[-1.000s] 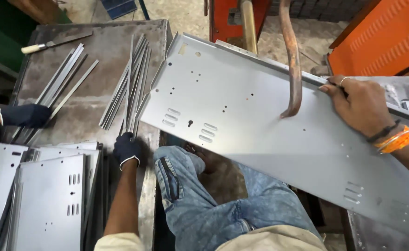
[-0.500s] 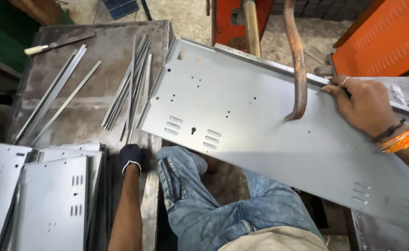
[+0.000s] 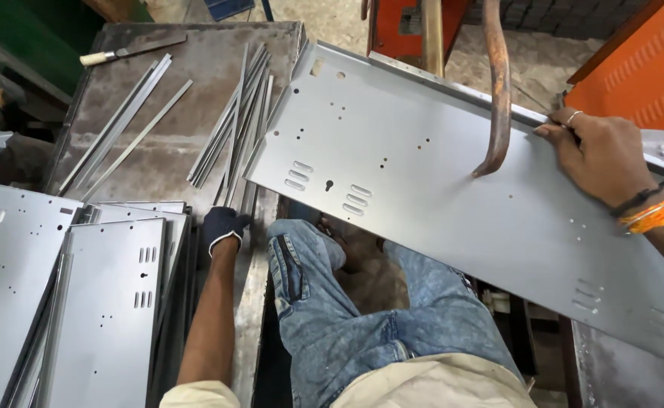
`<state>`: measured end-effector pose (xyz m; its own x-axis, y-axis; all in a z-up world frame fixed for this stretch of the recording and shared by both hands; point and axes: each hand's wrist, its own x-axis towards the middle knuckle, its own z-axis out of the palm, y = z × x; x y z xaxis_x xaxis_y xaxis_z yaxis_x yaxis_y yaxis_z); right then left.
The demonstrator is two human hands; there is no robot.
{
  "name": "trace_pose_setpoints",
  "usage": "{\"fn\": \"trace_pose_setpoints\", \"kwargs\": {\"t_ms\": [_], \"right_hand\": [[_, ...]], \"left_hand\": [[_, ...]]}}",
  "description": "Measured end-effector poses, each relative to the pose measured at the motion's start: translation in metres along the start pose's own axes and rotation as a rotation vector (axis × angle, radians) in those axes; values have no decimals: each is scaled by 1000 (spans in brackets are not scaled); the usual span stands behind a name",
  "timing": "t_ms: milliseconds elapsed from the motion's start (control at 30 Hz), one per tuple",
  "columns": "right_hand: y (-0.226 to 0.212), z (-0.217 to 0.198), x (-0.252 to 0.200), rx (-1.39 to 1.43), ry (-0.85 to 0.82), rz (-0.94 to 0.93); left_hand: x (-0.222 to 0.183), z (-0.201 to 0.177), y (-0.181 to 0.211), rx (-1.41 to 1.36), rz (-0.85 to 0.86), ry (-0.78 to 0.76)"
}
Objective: Using a stationary spot welding machine to attach metal rails to large pre-cut metal panels.
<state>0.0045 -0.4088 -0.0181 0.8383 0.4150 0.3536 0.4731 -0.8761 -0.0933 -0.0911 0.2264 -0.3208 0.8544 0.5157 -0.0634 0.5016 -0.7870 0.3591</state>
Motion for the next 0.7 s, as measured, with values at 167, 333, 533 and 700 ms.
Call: {"fn": "trace_pose_setpoints", "kwargs": {"t_ms": [167, 333, 533, 700], "right_hand": [[4, 2, 1, 14, 13, -31], [8, 6, 12, 52, 7, -13], [16, 2, 29, 127, -23, -84], [21, 2, 45, 31, 3, -230]], "left_hand": [[-15, -9, 5, -299, -146, -47], [23, 51, -46, -1303, -401, -373], [-52, -75, 10, -1118, -169, -106], [-130, -216, -10, -1002, 126, 208]]}}
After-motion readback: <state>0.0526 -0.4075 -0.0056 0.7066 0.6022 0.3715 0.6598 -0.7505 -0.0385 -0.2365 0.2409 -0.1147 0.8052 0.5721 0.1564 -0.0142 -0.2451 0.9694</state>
